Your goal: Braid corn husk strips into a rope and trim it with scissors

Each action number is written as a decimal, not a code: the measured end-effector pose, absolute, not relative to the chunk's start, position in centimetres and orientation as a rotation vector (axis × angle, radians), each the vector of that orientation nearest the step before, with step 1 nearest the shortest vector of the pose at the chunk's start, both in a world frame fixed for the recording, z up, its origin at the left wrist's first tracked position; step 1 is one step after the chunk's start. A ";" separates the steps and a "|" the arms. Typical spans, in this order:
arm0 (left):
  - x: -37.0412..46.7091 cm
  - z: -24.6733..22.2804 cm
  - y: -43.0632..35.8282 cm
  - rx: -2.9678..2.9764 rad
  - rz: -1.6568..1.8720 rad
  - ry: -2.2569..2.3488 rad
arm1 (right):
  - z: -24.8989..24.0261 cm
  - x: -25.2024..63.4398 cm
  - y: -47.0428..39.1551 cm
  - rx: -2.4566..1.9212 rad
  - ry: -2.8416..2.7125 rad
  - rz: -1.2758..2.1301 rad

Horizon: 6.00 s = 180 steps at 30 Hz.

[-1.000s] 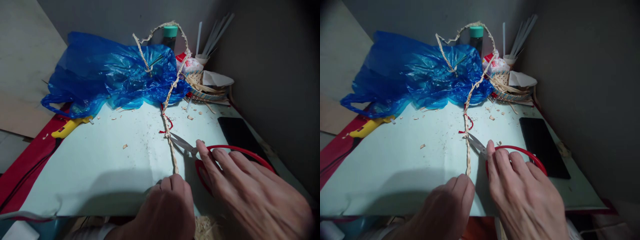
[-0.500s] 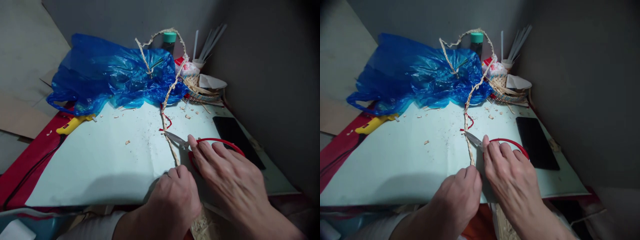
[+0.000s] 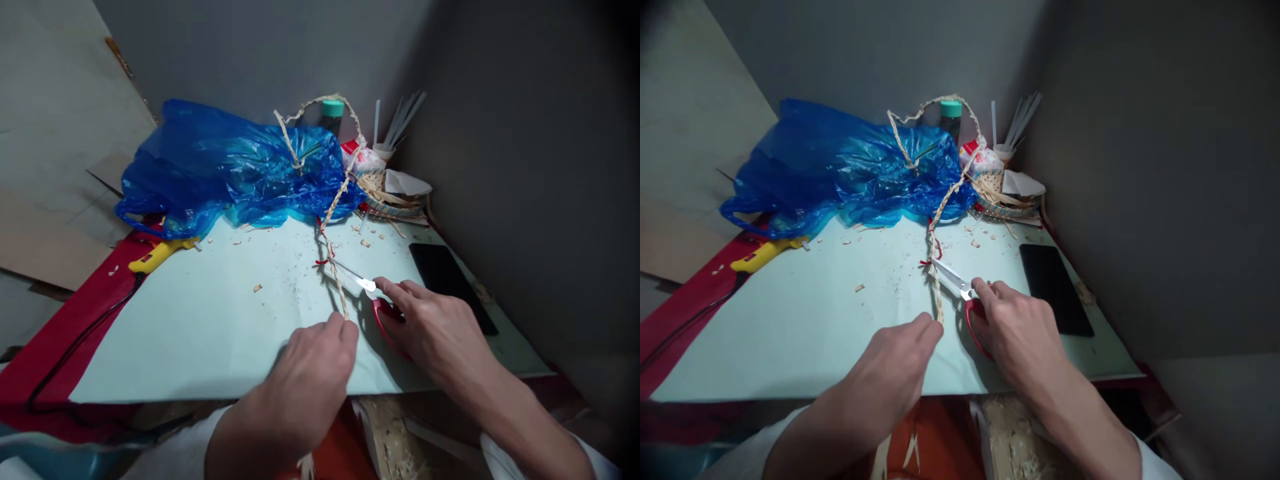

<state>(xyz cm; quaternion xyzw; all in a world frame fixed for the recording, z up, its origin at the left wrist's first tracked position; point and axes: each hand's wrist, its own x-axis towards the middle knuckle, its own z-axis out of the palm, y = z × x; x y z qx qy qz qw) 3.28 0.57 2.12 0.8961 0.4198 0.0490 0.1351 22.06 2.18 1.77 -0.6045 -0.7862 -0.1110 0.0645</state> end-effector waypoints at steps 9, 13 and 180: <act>0.3 3.2 2.6 2.110 0.512 1.314 | 1.5 22.9 3.7 -1.592 -1.959 0.428; 0.1 3.7 2.9 1.964 0.460 1.308 | 1.1 22.8 4.0 -1.528 -1.951 0.437; 2.8 0.3 18.9 0.981 1.035 1.163 | 1.0 18.0 16.1 -1.529 -2.004 0.544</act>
